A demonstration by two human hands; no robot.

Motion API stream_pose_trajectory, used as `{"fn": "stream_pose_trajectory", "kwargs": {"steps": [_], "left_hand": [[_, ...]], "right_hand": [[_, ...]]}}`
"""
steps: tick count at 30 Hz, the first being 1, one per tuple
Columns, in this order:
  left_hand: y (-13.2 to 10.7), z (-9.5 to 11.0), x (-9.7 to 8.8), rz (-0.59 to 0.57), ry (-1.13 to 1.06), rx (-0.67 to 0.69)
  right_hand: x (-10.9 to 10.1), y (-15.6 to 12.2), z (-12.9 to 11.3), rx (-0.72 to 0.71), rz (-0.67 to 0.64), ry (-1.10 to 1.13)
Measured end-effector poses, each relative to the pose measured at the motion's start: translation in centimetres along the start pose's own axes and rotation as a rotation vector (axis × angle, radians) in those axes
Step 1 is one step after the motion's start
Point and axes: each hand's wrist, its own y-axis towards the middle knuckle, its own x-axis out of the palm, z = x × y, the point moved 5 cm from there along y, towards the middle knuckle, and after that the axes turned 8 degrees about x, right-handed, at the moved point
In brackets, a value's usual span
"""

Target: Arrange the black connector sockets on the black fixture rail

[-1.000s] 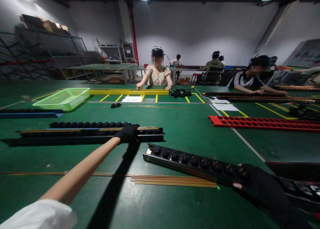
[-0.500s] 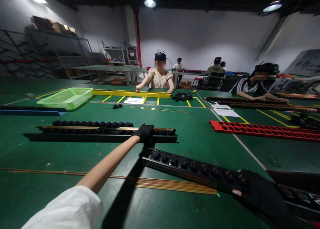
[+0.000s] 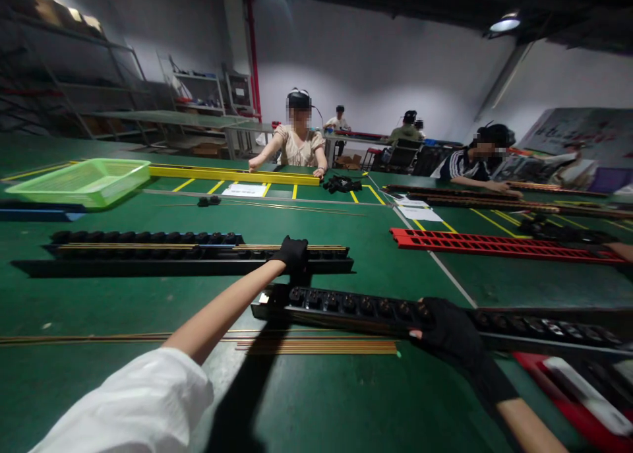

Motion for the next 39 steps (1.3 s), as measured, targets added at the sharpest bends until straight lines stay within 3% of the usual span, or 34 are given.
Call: {"fn": "stream_pose_trajectory", "kwargs": {"steps": [7,21,33,39], "left_hand": [[0.6,0.9,0.3,-0.006,-0.001,-0.017],[0.2,1.4,-0.3,-0.025,-0.003,-0.049],[-0.1,1.6,-0.4,-0.015,0.049,-0.026],[0.1,1.4,-0.3,-0.028,0.038,-0.043]], "right_hand": [[0.7,1.3,-0.3,-0.05,0.027,-0.006],[0.5,3.8,0.1,-0.071,-0.068,-0.018],[0.4,5.4,-2.7,-0.085,-0.149,-0.028],[0.3,4.6,-6.1,-0.131,-0.088,0.056]]}}
